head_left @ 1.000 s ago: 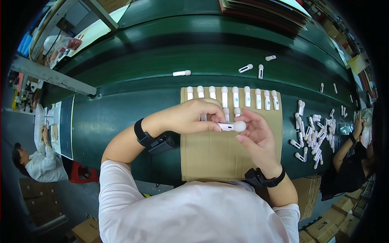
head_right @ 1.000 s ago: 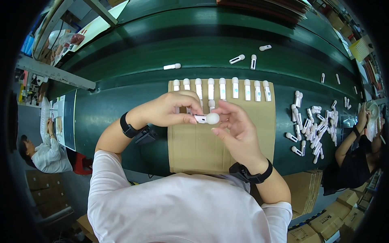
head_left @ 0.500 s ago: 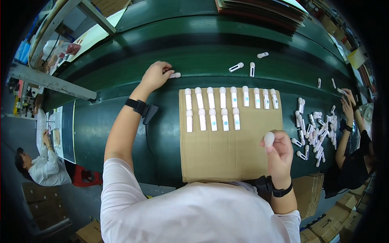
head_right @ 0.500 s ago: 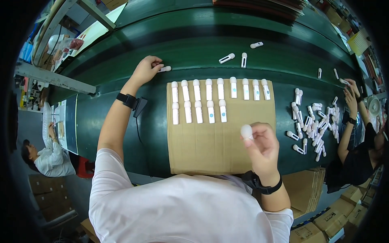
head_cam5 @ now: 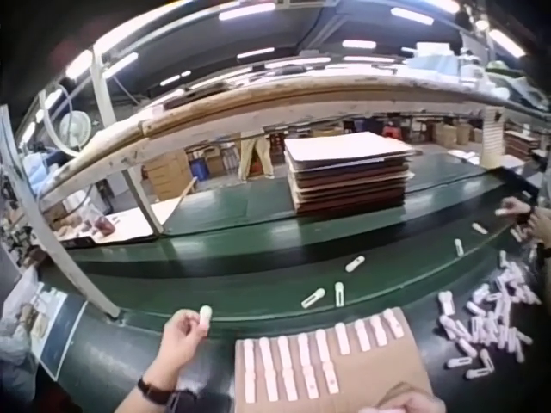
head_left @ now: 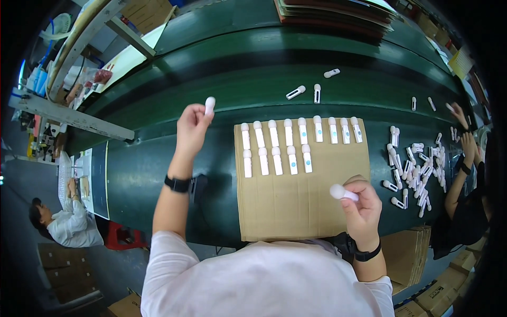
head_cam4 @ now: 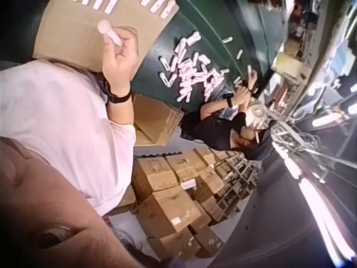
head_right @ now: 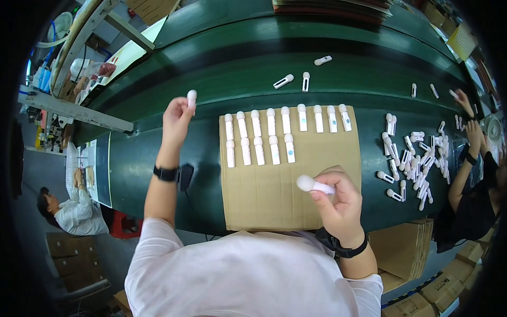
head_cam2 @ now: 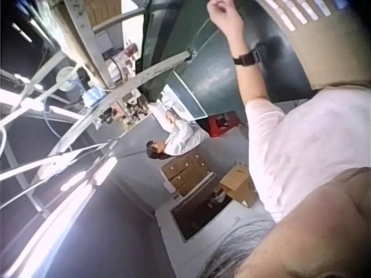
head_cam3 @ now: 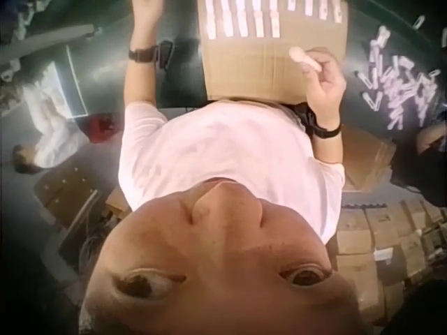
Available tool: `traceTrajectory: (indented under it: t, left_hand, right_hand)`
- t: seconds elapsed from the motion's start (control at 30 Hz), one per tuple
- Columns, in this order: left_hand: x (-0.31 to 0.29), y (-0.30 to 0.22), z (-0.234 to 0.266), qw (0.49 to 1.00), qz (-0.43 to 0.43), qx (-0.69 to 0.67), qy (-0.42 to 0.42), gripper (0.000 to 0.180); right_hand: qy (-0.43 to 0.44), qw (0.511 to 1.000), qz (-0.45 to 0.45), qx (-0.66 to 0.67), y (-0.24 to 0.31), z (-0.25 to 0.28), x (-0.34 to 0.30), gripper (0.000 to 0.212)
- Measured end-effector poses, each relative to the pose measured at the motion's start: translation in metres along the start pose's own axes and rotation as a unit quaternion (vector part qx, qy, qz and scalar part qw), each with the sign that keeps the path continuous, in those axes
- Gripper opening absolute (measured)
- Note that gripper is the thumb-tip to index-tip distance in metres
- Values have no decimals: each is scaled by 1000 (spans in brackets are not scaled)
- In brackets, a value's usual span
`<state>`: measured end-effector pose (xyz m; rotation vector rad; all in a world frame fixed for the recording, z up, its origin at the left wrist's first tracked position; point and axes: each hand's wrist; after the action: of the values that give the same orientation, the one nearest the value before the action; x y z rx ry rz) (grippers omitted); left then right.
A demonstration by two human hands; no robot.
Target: The person picks up a white plastic component and a white plastic cap, presses them together, and aligns the assembled units in rows on a cardboard sheet.
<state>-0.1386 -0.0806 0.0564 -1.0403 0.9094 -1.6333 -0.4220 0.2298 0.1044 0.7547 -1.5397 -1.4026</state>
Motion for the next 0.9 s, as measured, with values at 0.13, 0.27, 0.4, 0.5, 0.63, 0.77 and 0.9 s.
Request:
traceTrajectory:
  t: [0.13, 0.27, 0.4, 0.5, 0.63, 0.77, 0.9]
  left_hand:
    - [-89, -53, -2, 965, 39, -255, 41, 21]
    - [-150, -86, -10, 939, 85, -315, 112, 24]
    - [-171, -98, -19, 960, 29, -234, 149, 24]
    - [-173, -106, -24, 963, -2, -216, 159, 22]
    - [-169, -106, -27, 963, -44, -197, 176, 22]
    - [-168, -107, -29, 964, -77, -181, 180, 22]
    - [-164, -115, -26, 970, -118, -119, 176, 23]
  right_hand:
    - [27, 999, 45, -8, -2, -6, -1, 20]
    - [76, 996, 42, -31, 6, -20, 8, 20]
    - [106, 987, 111, -48, 4, -27, 15, 21]
    - [106, 988, 101, -49, 0, -31, 11, 22]
    - [101, 990, 92, -40, -8, -34, 6, 25]
    - [87, 991, 96, -39, -9, -33, 6, 26]
    - [77, 992, 96, -29, -9, -35, 6, 28]
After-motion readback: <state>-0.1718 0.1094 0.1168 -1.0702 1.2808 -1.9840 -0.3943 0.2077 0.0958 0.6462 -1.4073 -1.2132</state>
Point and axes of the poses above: each hand's wrist, its own x-axis towards the middle knuckle, its own z-axis out of the back of the hand, y = z × x, and after that the axes turned 7 degrees about -y, right-handed
